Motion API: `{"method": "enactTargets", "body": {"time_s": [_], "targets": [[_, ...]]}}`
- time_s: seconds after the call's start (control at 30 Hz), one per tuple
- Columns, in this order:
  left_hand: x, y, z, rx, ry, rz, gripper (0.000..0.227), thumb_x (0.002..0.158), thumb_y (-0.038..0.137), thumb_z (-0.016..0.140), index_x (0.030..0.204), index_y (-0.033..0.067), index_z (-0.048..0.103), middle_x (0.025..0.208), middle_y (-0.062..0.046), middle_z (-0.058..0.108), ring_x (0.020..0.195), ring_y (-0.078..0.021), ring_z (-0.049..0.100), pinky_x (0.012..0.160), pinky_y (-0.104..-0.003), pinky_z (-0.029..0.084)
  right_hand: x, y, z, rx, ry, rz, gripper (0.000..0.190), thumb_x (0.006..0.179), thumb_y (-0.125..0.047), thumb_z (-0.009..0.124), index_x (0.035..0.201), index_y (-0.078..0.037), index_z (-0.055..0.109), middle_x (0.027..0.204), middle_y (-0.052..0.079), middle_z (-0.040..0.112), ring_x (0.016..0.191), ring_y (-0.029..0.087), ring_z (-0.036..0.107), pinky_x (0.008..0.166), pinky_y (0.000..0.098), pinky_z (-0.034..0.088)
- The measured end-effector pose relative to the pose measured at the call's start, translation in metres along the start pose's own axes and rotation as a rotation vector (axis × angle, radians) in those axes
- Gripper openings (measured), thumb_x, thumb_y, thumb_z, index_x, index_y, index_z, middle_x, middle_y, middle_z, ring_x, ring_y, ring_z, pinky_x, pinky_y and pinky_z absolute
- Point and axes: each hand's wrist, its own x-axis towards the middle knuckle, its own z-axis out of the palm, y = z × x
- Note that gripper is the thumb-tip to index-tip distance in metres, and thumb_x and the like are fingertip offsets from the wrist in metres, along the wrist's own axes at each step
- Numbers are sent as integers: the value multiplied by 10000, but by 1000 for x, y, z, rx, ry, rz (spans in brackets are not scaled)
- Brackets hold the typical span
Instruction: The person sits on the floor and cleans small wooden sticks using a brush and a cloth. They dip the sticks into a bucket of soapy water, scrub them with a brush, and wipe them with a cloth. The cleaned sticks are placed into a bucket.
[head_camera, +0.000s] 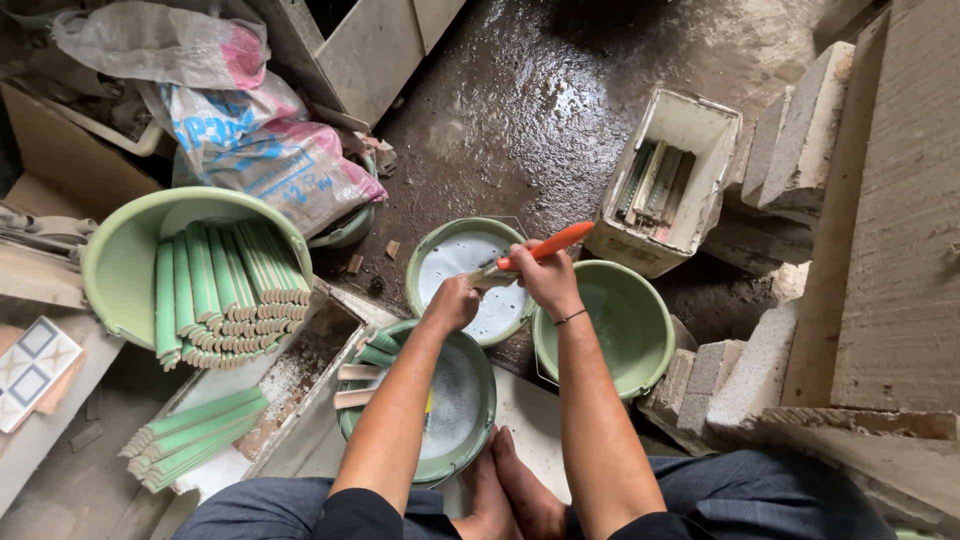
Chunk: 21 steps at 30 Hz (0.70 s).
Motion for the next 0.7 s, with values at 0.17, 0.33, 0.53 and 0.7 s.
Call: {"method": "enactTargets", "body": {"time_s": [0.17,0.33,0.53,0.7], "targets": [[-30,41,-34,-116,-34,74,463,849,26,405,1176,23,733,1159,-249,721,1177,-433,641,1057,-493,488,2,10,-5,19,253,31,254,903,-386,641,861,-149,721,730,152,678,699,300,681,639,378,532],[13,-20,9,5,21,109,301,836,126,451,938,165,732,974,-98,741,1057,-329,693,947,-429,552,-4,7,-6,-81,121,-55,292,873,-415,653,761,-160,741,505,75,613,591,217,693,645,332,538],[-16,19,-14,-89,12,22,310,789,136,422,841,159,727,958,-166,737,1062,-381,677,970,-479,525,-11,-6,6,53,106,-78,278,879,-340,641,715,-128,714,488,47,605,494,161,654,596,284,536],[-20,21,-19,-79,32,132,309,798,48,435,896,76,726,929,-214,718,1037,-427,672,960,-488,535,-5,21,8,-43,283,-275,249,927,-318,642,780,-150,753,592,120,645,633,214,662,662,319,519]]}}
